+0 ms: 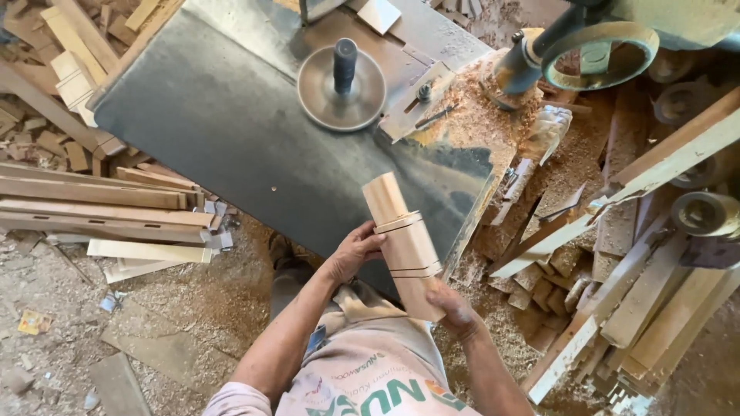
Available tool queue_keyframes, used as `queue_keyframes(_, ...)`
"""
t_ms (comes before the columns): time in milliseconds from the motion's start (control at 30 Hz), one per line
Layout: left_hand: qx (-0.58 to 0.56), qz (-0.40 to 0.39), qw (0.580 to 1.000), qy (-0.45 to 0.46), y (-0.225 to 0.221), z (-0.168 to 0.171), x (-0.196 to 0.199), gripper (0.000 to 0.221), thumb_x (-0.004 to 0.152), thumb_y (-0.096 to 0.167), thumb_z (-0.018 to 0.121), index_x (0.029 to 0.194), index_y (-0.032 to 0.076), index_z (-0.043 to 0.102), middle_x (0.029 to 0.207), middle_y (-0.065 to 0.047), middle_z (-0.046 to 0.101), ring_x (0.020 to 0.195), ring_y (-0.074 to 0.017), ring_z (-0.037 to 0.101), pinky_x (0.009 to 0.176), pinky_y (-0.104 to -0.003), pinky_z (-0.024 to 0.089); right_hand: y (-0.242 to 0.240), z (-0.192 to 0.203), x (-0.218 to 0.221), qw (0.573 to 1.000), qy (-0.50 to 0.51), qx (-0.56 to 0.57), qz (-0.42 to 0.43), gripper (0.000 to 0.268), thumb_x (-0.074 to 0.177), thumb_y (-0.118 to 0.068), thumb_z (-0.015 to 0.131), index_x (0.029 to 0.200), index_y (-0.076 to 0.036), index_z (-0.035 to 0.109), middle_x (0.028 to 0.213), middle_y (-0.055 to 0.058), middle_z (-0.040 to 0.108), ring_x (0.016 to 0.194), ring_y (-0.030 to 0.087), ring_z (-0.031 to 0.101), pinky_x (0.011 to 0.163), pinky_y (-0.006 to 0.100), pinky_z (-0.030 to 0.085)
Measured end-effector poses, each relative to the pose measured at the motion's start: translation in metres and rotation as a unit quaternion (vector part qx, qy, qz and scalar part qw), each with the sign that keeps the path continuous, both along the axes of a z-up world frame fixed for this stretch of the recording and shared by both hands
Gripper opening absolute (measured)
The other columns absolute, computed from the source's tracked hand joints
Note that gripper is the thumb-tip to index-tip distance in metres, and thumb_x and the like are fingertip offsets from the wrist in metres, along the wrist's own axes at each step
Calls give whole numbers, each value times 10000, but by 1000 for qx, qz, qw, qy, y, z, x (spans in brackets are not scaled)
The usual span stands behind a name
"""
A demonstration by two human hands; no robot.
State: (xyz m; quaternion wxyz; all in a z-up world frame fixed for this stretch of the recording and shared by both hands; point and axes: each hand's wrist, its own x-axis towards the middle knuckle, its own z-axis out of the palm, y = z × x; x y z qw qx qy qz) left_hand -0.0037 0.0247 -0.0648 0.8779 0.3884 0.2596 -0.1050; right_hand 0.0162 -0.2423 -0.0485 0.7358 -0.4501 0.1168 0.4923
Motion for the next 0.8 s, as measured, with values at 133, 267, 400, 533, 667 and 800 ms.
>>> queue_keyframes(133, 181, 2, 969, 168, 2, -31, -9, 568, 902, 310, 785, 1344, -8, 624, 966, -161, 751, 689, -172, 701, 594, -277, 601, 20, 26, 15, 956, -203, -184, 107, 1018, 625, -248, 947, 1520, -79, 492, 1325, 228, 633, 1193, 326, 622, 1029, 482, 494)
queue_keyframes(267, 234, -40, 951, 198, -5, -50, -15, 382, 886, 305, 757, 1125, 7, 740, 817, -125, 759, 627, -190, 744, 518, -272, 609, 8, -20, 31, 860, -361, -327, 155, 1162, 558, -428, 1009, 1529, -80, 474, 1384, 281, 525, 1307, 429, 547, 1128, 505, 427)
queue_keyframes(400, 242, -85, 952, 170, -18, -52, -13, 307, 819, 278, 791, 984, 27, 729, 736, -96, 739, 566, -161, 706, 470, -239, 576, 15, -32, 44, 685, -567, -434, 142, 1153, 562, -652, 903, 1495, -128, 473, 1203, 215, 590, 1124, 465, 604, 989, 572, 470)
queue_keyframes(533, 318, -138, 924, 160, -21, -45, -2, 351, 839, 385, 781, 898, 51, 691, 715, -70, 725, 549, -149, 696, 512, -276, 559, 21, -51, 54, 617, -607, -468, 178, 1223, 540, -783, 836, 1532, -208, 410, 1278, 140, 560, 1173, 435, 579, 993, 592, 479)
queue_keyframes(667, 436, -266, 848, 139, -17, -20, 8, 404, 867, 500, 704, 868, 97, 671, 909, -166, 759, 960, -395, 744, 815, -476, 570, 12, -42, 52, 638, -598, -448, 185, 1246, 543, -732, 869, 1553, -188, 382, 1307, 173, 555, 1209, 452, 557, 1020, 615, 449)
queue_keyframes(800, 586, -320, 744, 39, -20, 1, 7, 259, 828, 373, 731, 835, 120, 674, 880, -141, 749, 947, -377, 747, 789, -477, 578, -1, -52, 52, 643, -597, -445, 175, 1271, 526, -638, 913, 1564, -166, 350, 1307, 192, 519, 1205, 454, 540, 1019, 579, 436)
